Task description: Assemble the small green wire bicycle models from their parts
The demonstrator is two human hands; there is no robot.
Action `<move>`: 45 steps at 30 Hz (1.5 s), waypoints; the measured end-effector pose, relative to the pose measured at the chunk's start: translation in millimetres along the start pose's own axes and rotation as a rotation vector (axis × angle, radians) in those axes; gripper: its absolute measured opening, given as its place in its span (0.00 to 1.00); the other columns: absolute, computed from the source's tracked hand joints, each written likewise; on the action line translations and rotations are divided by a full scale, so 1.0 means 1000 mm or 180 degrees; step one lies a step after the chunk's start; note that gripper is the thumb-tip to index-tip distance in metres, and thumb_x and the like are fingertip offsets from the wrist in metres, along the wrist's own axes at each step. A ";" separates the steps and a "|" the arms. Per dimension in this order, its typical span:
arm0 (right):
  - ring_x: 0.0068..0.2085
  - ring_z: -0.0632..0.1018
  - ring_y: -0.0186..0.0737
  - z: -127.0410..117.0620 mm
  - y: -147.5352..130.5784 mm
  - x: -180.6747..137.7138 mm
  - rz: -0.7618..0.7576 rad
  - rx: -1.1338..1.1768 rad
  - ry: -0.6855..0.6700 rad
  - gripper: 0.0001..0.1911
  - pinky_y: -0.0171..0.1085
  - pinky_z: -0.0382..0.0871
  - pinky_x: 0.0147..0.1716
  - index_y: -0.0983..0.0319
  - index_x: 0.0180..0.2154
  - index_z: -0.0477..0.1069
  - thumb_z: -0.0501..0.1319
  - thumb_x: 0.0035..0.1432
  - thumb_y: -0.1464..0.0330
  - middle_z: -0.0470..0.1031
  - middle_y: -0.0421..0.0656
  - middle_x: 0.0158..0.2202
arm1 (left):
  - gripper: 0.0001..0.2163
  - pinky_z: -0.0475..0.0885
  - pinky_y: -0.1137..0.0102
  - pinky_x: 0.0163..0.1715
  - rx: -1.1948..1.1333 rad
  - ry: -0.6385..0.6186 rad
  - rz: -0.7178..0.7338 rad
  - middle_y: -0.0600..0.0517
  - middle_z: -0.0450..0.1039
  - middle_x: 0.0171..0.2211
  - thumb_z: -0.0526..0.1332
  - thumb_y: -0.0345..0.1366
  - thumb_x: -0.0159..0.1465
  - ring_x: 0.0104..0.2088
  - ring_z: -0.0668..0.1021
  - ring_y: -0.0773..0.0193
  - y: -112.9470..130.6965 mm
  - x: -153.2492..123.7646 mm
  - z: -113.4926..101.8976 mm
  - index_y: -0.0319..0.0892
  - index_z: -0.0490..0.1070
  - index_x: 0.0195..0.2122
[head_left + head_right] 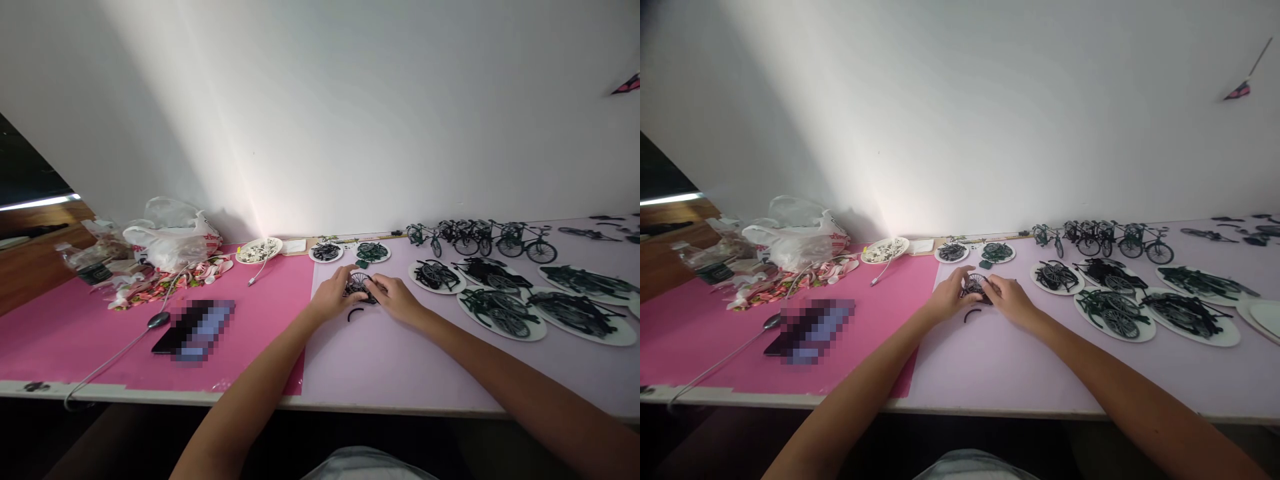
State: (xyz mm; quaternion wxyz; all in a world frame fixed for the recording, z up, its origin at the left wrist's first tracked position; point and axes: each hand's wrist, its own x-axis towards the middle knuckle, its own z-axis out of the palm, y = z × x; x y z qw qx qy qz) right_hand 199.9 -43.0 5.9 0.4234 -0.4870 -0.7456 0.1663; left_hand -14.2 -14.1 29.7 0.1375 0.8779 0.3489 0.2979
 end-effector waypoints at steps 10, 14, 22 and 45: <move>0.23 0.56 0.33 0.000 0.000 0.000 0.0046 -0.0016 0.0056 0.27 0.36 0.48 0.25 0.58 0.26 0.49 0.52 0.69 0.48 0.51 0.34 0.20 | 0.17 0.73 0.66 0.38 0.0705 -0.0385 -0.0851 0.47 0.77 0.42 0.59 0.49 0.67 0.37 0.79 0.57 -0.041 -0.001 -0.039 0.43 0.74 0.48; 0.24 0.55 0.33 0.002 0.003 0.000 0.0029 -0.0072 0.0071 0.26 0.36 0.48 0.25 0.58 0.26 0.50 0.53 0.69 0.48 0.51 0.34 0.21 | 0.17 0.73 0.68 0.35 0.0524 -0.0860 -0.1028 0.48 0.79 0.42 0.68 0.48 0.60 0.38 0.80 0.57 -0.049 0.002 -0.041 0.45 0.80 0.45; 0.24 0.57 0.33 0.002 -0.001 0.000 0.0048 -0.0081 -0.0035 0.25 0.35 0.50 0.25 0.59 0.26 0.54 0.54 0.68 0.50 0.53 0.34 0.21 | 0.07 0.72 0.68 0.34 0.0765 -0.0768 -0.0872 0.47 0.81 0.36 0.64 0.36 0.63 0.35 0.80 0.56 -0.050 0.004 -0.036 0.43 0.82 0.35; 0.23 0.58 0.34 0.003 -0.003 -0.002 -0.0092 0.0143 -0.0308 0.24 0.36 0.50 0.24 0.59 0.25 0.58 0.55 0.67 0.51 0.56 0.35 0.20 | 0.11 0.77 0.67 0.38 -0.1024 0.0564 -0.0535 0.45 0.82 0.39 0.63 0.41 0.67 0.33 0.80 0.62 -0.040 0.009 -0.016 0.40 0.82 0.41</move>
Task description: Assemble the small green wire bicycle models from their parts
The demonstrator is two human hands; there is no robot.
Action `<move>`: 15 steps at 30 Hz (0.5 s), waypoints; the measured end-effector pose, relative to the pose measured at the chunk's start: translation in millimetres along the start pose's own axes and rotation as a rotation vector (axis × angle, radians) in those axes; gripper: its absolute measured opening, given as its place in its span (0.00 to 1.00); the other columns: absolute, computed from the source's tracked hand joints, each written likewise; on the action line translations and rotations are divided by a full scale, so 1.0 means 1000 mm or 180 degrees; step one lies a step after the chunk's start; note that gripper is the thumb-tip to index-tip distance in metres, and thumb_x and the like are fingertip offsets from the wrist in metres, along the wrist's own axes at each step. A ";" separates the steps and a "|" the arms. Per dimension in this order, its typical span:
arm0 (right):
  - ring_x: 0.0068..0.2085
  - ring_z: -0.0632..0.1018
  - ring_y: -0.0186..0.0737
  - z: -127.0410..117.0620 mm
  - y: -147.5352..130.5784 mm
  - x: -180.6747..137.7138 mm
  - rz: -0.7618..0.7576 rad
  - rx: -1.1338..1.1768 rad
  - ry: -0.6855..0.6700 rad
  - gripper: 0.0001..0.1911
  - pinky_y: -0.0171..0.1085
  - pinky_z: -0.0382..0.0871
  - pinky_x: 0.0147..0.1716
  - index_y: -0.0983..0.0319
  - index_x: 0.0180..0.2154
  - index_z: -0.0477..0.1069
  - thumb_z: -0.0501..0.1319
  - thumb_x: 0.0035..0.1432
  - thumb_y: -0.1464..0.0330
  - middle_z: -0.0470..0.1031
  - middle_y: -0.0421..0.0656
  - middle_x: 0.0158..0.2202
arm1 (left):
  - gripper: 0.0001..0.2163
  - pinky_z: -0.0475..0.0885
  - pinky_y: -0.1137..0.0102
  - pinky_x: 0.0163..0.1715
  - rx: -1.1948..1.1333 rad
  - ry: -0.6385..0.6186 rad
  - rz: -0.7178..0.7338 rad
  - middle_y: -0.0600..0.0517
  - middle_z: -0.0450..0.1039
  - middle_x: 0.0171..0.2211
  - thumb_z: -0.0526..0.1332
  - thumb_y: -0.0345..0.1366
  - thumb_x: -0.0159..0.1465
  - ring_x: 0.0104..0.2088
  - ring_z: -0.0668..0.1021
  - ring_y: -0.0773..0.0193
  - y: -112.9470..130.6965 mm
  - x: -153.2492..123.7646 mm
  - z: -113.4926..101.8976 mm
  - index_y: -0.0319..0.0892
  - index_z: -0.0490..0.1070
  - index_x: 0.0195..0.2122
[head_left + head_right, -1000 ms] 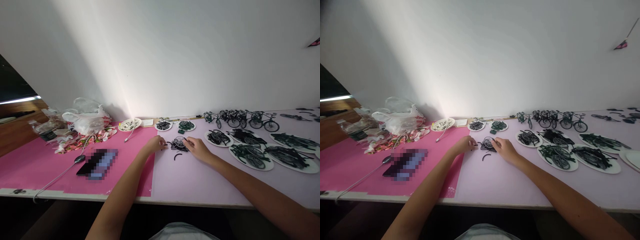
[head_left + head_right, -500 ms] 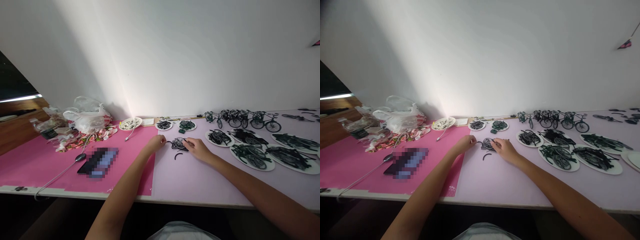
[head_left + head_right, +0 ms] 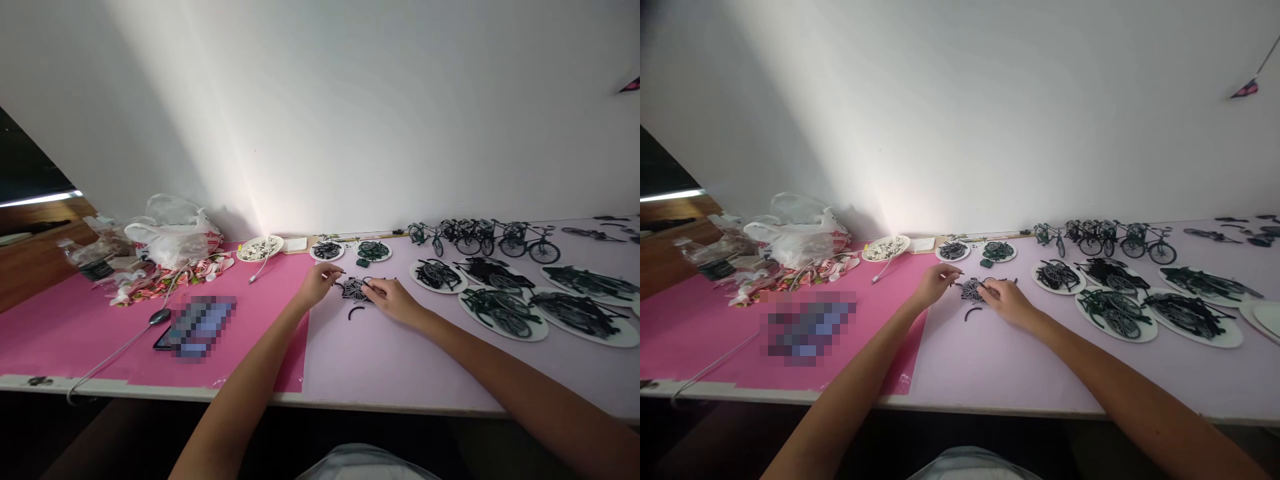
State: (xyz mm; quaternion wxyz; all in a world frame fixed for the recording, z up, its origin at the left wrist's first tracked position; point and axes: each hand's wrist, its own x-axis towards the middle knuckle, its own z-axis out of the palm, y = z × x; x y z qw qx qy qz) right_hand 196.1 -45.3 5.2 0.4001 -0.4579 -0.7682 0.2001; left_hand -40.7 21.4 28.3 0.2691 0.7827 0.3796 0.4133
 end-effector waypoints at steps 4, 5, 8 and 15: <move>0.23 0.58 0.34 0.000 0.000 0.000 0.0010 0.0034 -0.0072 0.24 0.35 0.49 0.24 0.58 0.25 0.58 0.54 0.67 0.51 0.56 0.34 0.20 | 0.15 0.77 0.68 0.37 -0.0626 -0.0167 -0.0144 0.45 0.83 0.38 0.67 0.46 0.63 0.34 0.81 0.61 0.002 -0.001 0.011 0.39 0.82 0.40; 0.23 0.58 0.34 0.000 0.000 0.000 0.0023 0.0034 -0.0078 0.24 0.35 0.49 0.24 0.58 0.25 0.58 0.54 0.67 0.51 0.56 0.34 0.20 | 0.15 0.77 0.67 0.38 -0.0730 -0.0215 -0.0143 0.44 0.83 0.38 0.68 0.47 0.63 0.35 0.81 0.60 0.003 -0.001 0.014 0.39 0.82 0.40; 0.23 0.58 0.33 0.001 0.000 0.000 0.0043 0.0029 -0.0073 0.24 0.35 0.49 0.24 0.58 0.24 0.57 0.55 0.67 0.51 0.56 0.34 0.19 | 0.17 0.77 0.66 0.40 -0.0883 -0.0327 -0.0107 0.44 0.83 0.40 0.68 0.49 0.62 0.38 0.82 0.59 0.006 -0.003 0.017 0.39 0.82 0.40; 0.23 0.59 0.33 0.000 -0.002 -0.001 0.0078 0.0012 -0.0049 0.23 0.36 0.49 0.25 0.58 0.25 0.56 0.55 0.67 0.52 0.57 0.34 0.20 | 0.17 0.77 0.65 0.41 -0.0749 -0.0423 -0.0098 0.44 0.83 0.40 0.68 0.49 0.62 0.38 0.82 0.58 0.017 -0.007 0.017 0.39 0.82 0.39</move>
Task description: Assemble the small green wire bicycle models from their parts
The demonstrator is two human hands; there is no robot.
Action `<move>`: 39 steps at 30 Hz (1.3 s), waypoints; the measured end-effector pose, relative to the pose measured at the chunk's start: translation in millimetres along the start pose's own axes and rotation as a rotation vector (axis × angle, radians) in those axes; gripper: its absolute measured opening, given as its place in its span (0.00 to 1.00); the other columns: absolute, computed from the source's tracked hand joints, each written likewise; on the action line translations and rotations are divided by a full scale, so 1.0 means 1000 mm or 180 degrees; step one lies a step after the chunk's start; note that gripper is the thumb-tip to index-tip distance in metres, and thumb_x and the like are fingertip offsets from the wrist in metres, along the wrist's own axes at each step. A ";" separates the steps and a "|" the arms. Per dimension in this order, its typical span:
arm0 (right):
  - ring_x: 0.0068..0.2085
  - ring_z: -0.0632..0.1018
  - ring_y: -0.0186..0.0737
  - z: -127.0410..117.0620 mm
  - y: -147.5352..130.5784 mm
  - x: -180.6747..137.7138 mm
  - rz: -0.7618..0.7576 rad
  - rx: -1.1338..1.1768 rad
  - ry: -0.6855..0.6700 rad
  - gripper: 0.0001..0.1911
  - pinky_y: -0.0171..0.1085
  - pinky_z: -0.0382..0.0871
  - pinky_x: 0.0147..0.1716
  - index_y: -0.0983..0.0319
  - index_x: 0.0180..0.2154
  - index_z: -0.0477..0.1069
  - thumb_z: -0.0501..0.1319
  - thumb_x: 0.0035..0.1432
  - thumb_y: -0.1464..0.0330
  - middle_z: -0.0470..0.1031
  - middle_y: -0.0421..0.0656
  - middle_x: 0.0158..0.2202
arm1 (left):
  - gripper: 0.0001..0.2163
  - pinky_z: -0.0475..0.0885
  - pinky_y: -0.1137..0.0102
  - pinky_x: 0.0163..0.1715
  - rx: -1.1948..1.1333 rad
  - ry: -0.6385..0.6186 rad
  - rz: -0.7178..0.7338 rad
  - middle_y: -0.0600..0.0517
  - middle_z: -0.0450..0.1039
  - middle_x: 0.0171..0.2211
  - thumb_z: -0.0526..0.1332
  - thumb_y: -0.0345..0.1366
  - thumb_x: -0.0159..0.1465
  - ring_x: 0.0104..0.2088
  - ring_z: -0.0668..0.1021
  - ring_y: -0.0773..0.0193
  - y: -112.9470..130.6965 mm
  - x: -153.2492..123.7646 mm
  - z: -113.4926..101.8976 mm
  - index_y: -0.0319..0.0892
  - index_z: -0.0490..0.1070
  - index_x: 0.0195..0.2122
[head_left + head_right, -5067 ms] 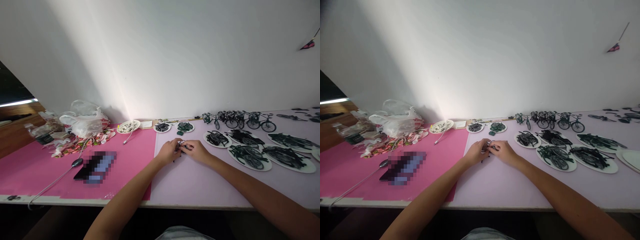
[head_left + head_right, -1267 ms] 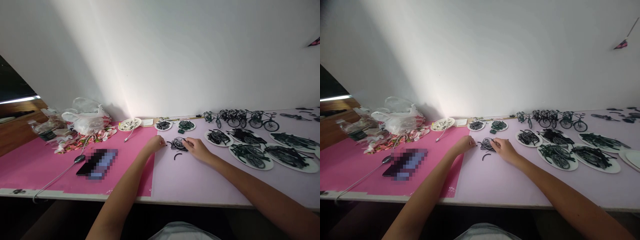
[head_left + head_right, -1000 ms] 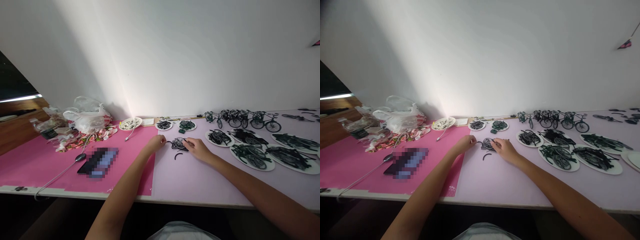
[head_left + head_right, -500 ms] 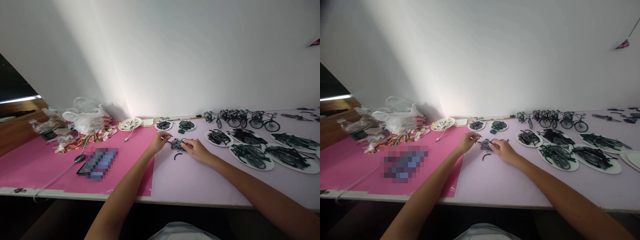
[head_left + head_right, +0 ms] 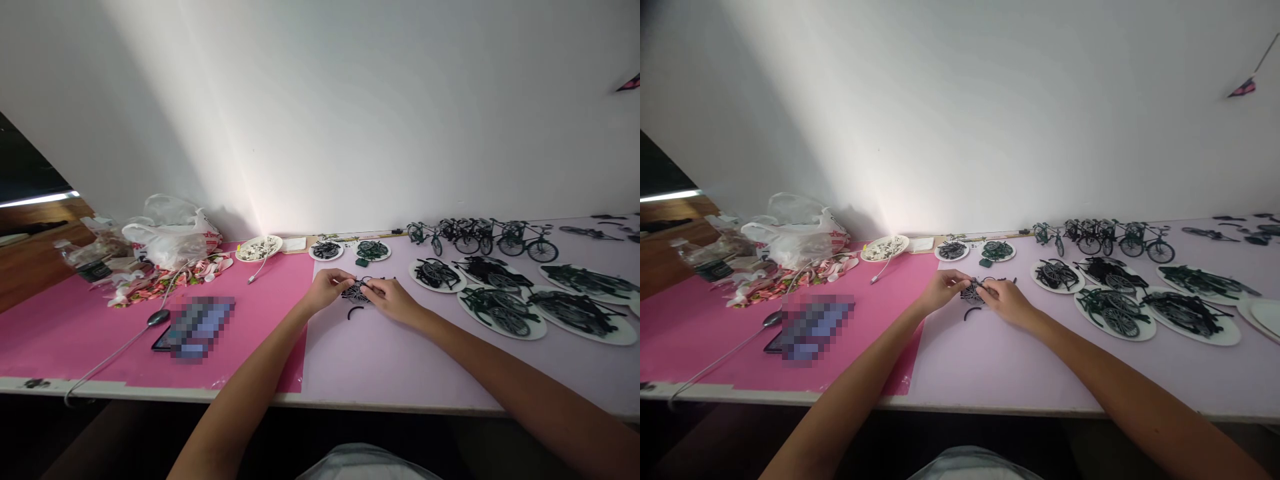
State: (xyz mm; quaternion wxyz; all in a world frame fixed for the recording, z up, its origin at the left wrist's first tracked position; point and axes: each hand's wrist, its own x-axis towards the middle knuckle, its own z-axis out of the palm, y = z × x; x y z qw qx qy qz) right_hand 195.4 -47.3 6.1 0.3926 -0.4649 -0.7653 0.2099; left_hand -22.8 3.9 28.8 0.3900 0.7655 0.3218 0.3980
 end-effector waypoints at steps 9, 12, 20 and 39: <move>0.23 0.59 0.34 0.002 0.006 0.001 -0.0060 -0.0119 0.0090 0.23 0.36 0.49 0.25 0.58 0.25 0.58 0.54 0.68 0.52 0.58 0.34 0.20 | 0.17 0.78 0.65 0.41 0.0129 -0.0010 0.0095 0.44 0.84 0.42 0.68 0.49 0.63 0.39 0.83 0.57 0.002 -0.003 0.004 0.40 0.83 0.42; 0.24 0.60 0.35 0.002 0.007 0.002 -0.0069 -0.0152 0.0138 0.23 0.36 0.51 0.25 0.59 0.26 0.60 0.54 0.68 0.52 0.58 0.35 0.20 | 0.18 0.79 0.64 0.43 0.0028 -0.0068 0.0067 0.44 0.84 0.43 0.69 0.48 0.63 0.40 0.83 0.57 0.001 -0.004 0.006 0.40 0.83 0.45; 0.24 0.61 0.36 0.003 0.008 0.001 -0.0102 -0.0127 0.0134 0.22 0.36 0.52 0.26 0.58 0.27 0.62 0.54 0.68 0.52 0.60 0.36 0.21 | 0.18 0.80 0.62 0.45 -0.0169 -0.0121 0.0074 0.43 0.83 0.44 0.70 0.48 0.62 0.42 0.84 0.54 -0.002 -0.004 0.006 0.39 0.83 0.45; 0.24 0.60 0.35 0.002 0.005 0.001 -0.0059 -0.0085 0.0080 0.24 0.36 0.51 0.25 0.58 0.26 0.57 0.52 0.69 0.51 0.58 0.35 0.21 | 0.14 0.75 0.69 0.38 0.0772 -0.0193 0.0507 0.46 0.80 0.39 0.60 0.43 0.70 0.34 0.78 0.64 0.010 -0.006 0.007 0.42 0.82 0.47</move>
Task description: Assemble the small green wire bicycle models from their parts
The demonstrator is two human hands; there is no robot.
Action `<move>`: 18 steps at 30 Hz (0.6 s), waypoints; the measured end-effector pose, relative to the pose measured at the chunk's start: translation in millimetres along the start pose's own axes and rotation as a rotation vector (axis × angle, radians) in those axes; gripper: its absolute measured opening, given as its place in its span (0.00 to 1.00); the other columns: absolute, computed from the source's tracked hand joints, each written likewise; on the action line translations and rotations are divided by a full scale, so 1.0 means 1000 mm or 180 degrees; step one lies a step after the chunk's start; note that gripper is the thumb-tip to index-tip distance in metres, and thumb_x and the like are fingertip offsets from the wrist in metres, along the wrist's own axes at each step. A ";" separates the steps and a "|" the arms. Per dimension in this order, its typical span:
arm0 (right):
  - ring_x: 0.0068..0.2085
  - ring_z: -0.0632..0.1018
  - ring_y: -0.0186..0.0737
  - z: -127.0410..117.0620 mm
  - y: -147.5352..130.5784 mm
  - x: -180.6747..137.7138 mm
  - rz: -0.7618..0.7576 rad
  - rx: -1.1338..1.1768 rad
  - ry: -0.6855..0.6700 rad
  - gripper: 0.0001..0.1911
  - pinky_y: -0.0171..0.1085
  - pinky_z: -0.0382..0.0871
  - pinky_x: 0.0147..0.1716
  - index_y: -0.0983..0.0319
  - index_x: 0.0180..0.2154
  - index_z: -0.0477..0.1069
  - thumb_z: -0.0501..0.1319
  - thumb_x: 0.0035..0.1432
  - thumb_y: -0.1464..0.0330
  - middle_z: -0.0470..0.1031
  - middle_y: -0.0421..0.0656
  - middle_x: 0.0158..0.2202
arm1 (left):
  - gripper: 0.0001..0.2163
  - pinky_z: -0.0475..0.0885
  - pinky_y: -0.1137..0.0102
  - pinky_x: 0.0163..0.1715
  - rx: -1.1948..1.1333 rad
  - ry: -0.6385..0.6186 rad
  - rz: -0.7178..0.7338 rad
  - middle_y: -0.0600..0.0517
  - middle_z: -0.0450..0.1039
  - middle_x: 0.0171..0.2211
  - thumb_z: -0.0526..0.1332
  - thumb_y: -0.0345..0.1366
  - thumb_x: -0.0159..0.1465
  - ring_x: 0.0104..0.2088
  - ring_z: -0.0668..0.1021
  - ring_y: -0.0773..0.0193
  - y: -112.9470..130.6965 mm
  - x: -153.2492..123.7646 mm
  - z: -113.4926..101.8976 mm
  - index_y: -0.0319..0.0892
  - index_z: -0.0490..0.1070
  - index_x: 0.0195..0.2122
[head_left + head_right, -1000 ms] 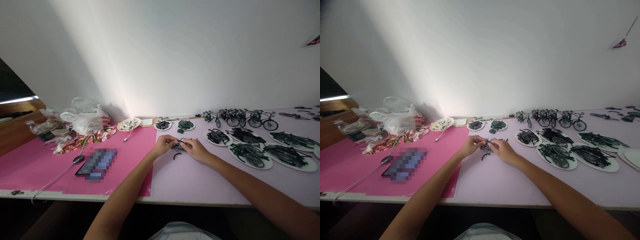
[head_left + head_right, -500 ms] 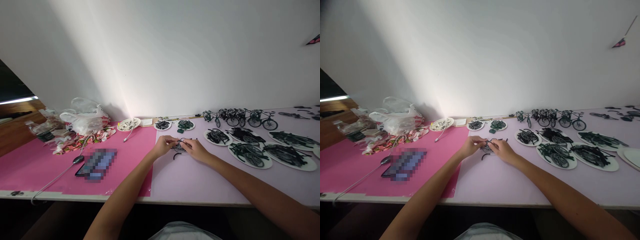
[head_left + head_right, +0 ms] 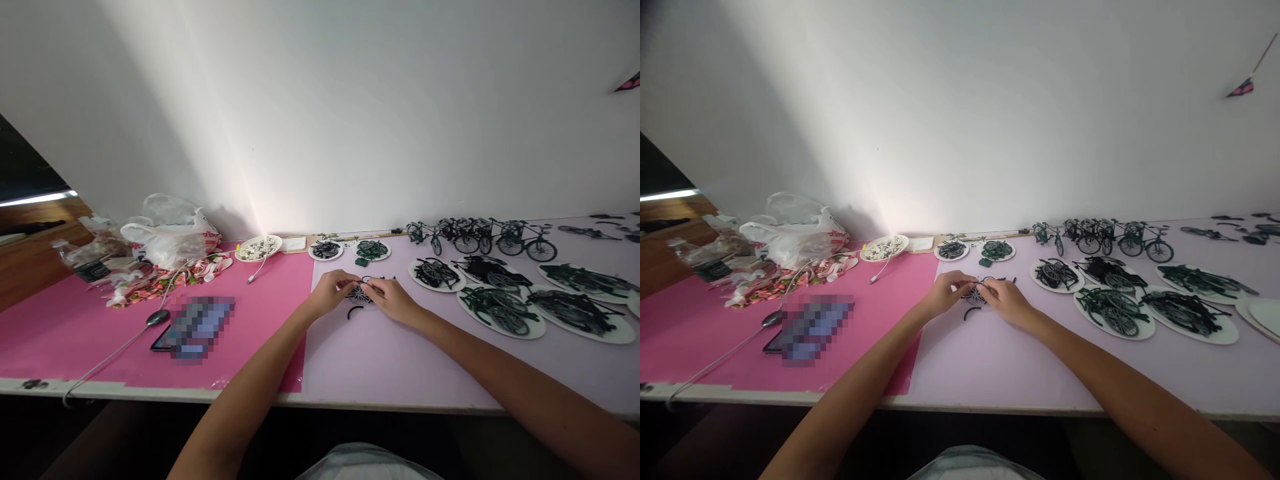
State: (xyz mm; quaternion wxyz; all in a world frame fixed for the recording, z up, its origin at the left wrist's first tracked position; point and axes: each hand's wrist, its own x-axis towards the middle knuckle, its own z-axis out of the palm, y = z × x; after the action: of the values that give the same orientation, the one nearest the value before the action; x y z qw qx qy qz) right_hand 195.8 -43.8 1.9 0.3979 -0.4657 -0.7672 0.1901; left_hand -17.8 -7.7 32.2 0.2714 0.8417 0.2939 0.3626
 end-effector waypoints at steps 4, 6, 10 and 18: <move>0.25 0.60 0.35 -0.005 -0.003 0.001 0.0036 -0.0012 0.0240 0.24 0.36 0.52 0.26 0.59 0.25 0.59 0.52 0.69 0.50 0.59 0.36 0.21 | 0.19 0.76 0.67 0.40 0.0337 0.0126 0.0034 0.45 0.77 0.44 0.66 0.46 0.66 0.36 0.78 0.62 -0.001 -0.001 0.006 0.42 0.77 0.53; 0.25 0.60 0.35 -0.007 -0.003 0.002 0.0078 0.0009 0.0349 0.25 0.36 0.53 0.25 0.59 0.26 0.60 0.52 0.69 0.49 0.59 0.36 0.21 | 0.28 0.77 0.65 0.43 0.0445 0.0140 0.0073 0.44 0.74 0.50 0.72 0.46 0.59 0.40 0.78 0.60 -0.003 -0.002 0.008 0.43 0.72 0.59; 0.26 0.62 0.36 -0.007 -0.003 0.002 0.0121 0.0079 0.0438 0.26 0.36 0.54 0.26 0.60 0.28 0.64 0.52 0.69 0.48 0.64 0.38 0.22 | 0.38 0.77 0.62 0.45 0.0632 0.0117 0.0150 0.43 0.67 0.57 0.76 0.42 0.53 0.45 0.78 0.57 -0.008 -0.004 0.012 0.47 0.65 0.64; 0.26 0.59 0.36 -0.006 -0.002 0.003 0.0140 0.0095 0.0496 0.25 0.36 0.52 0.25 0.58 0.26 0.57 0.52 0.69 0.48 0.57 0.36 0.21 | 0.31 0.74 0.59 0.55 0.0866 0.0254 0.0318 0.42 0.69 0.54 0.70 0.38 0.60 0.53 0.76 0.52 -0.005 -0.004 0.013 0.45 0.65 0.64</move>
State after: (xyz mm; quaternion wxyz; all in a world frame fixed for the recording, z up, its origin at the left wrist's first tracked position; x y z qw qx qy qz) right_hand 198.5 -42.8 8.5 0.4590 -0.4899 -0.7206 0.1734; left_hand -11.6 -10.1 19.9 0.1246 0.8693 0.3086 0.3656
